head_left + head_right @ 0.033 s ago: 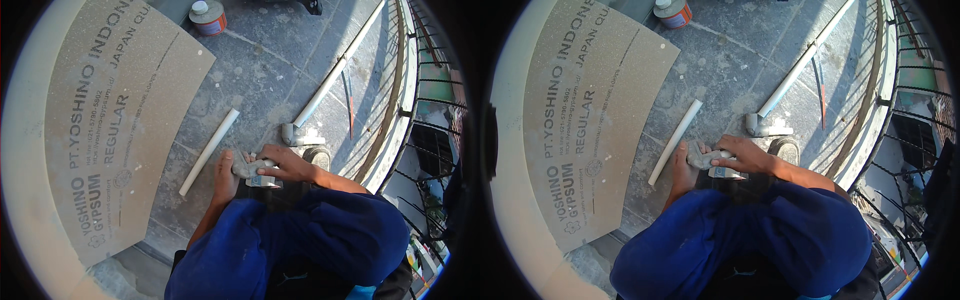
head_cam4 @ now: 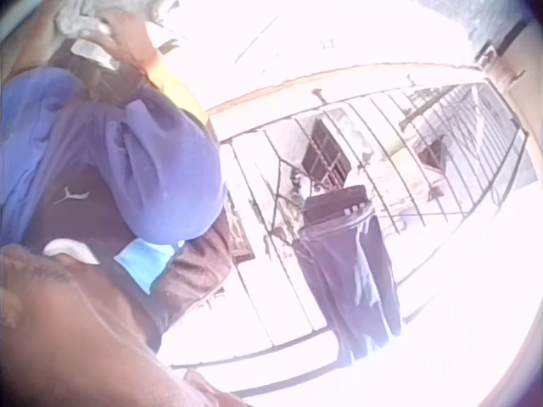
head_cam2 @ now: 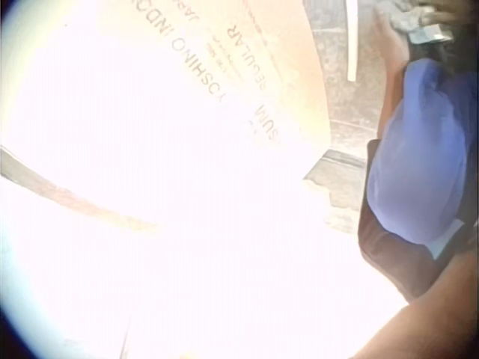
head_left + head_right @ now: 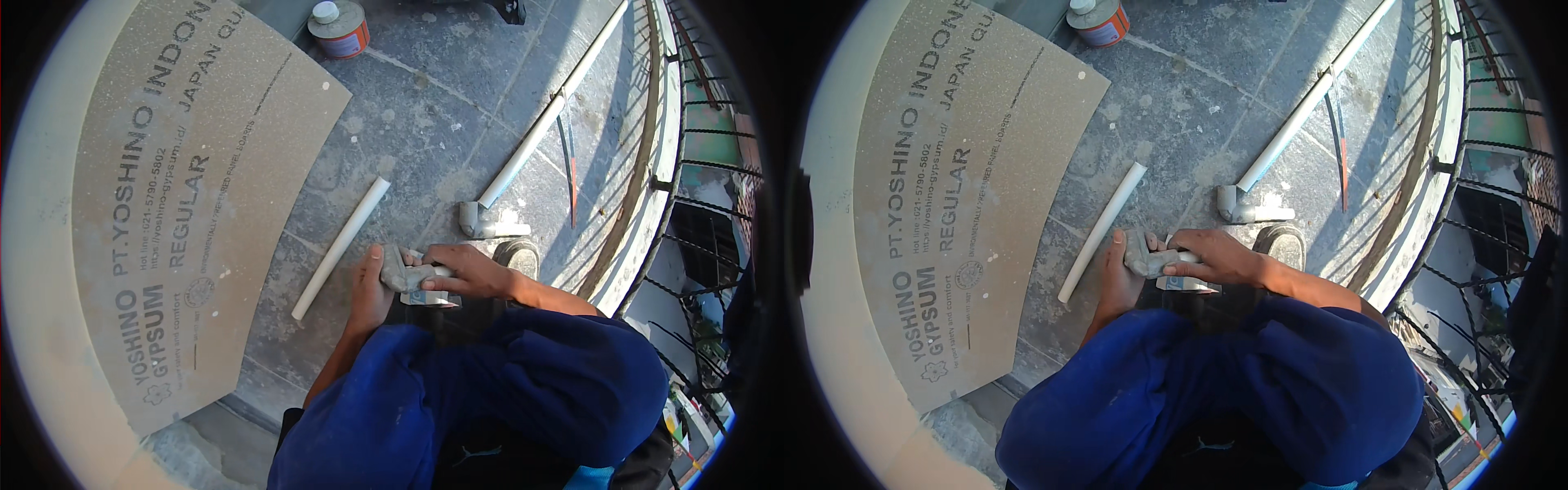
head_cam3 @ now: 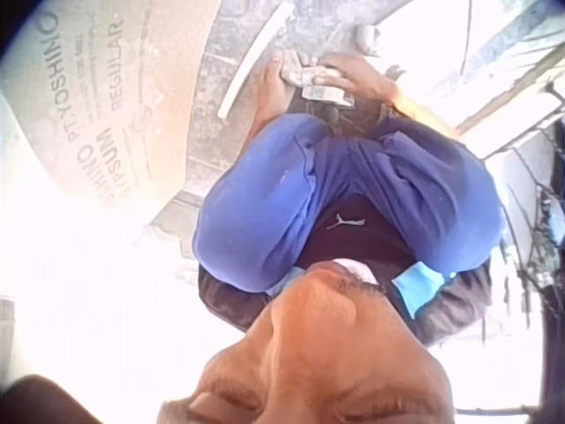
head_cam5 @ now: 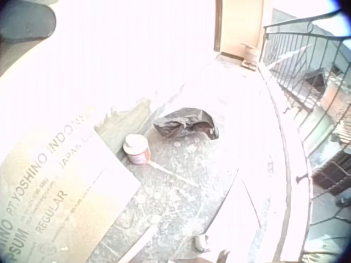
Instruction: The person cuts a PVC pipe using a saw blade, sands the pipe ends and fittings with sandpaper, applies adhesive, and joins the pipes and fittings together by hand.
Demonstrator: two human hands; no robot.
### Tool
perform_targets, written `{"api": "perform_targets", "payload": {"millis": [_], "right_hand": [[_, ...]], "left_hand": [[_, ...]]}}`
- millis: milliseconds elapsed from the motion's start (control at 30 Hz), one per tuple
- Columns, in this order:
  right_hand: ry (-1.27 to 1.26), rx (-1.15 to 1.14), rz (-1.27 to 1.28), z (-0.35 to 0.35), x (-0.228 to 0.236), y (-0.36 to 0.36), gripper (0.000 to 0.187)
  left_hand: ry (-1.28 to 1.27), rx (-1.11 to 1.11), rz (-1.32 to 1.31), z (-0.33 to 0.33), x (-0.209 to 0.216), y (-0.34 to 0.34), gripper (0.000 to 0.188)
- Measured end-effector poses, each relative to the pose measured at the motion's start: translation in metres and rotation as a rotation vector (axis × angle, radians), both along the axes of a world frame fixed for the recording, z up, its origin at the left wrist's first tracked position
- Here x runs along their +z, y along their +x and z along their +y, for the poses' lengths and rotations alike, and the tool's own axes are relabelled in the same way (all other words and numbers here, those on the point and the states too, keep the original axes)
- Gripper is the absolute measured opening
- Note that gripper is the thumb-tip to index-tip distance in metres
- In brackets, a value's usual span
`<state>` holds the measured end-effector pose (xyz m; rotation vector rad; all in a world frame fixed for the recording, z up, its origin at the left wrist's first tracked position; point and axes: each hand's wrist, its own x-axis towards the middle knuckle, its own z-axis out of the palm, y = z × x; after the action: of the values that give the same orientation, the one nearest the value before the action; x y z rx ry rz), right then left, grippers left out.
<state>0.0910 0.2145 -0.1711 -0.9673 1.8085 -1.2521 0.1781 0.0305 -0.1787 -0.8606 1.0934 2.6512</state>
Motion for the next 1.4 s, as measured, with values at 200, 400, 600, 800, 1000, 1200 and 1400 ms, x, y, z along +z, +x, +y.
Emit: {"api": "perform_targets", "payload": {"millis": [200, 400, 600, 800, 1000, 1200, 1400], "right_hand": [[0.185, -0.185, 0.295, 0.013, -0.005, 0.003, 0.038], [0.314, -0.299, 0.093, 0.007, 0.0, -0.003, 0.039], [-0.078, -0.496, -0.084, -0.002, -0.015, -0.008, 0.046], [0.377, -0.81, -0.528, 0.023, -0.027, -0.052, 0.058], [0.624, -0.495, -0.183, 0.021, -0.053, -0.083, 0.055], [0.633, -0.639, 0.201, 0.014, -0.033, -0.07, 0.047], [0.511, -0.754, 0.147, 0.078, -0.017, -0.028, 0.033]], "left_hand": [[0.127, -0.114, -0.022, 0.008, -0.026, 0.025, 0.043], [0.265, 0.024, -0.179, 0.012, -0.04, 0.021, 0.042], [0.198, 0.083, -0.295, 0.002, -0.021, -0.016, 0.052], [-0.831, -0.323, -0.09, 0.005, -0.029, -0.022, 0.044], [-1.429, -0.514, 0.237, 0.018, -0.032, -0.025, 0.026], [-1.516, -0.374, 0.263, 0.008, -0.035, -0.031, 0.02], [-1.664, -0.334, 0.187, -0.025, -0.041, -0.033, 0.012]]}}
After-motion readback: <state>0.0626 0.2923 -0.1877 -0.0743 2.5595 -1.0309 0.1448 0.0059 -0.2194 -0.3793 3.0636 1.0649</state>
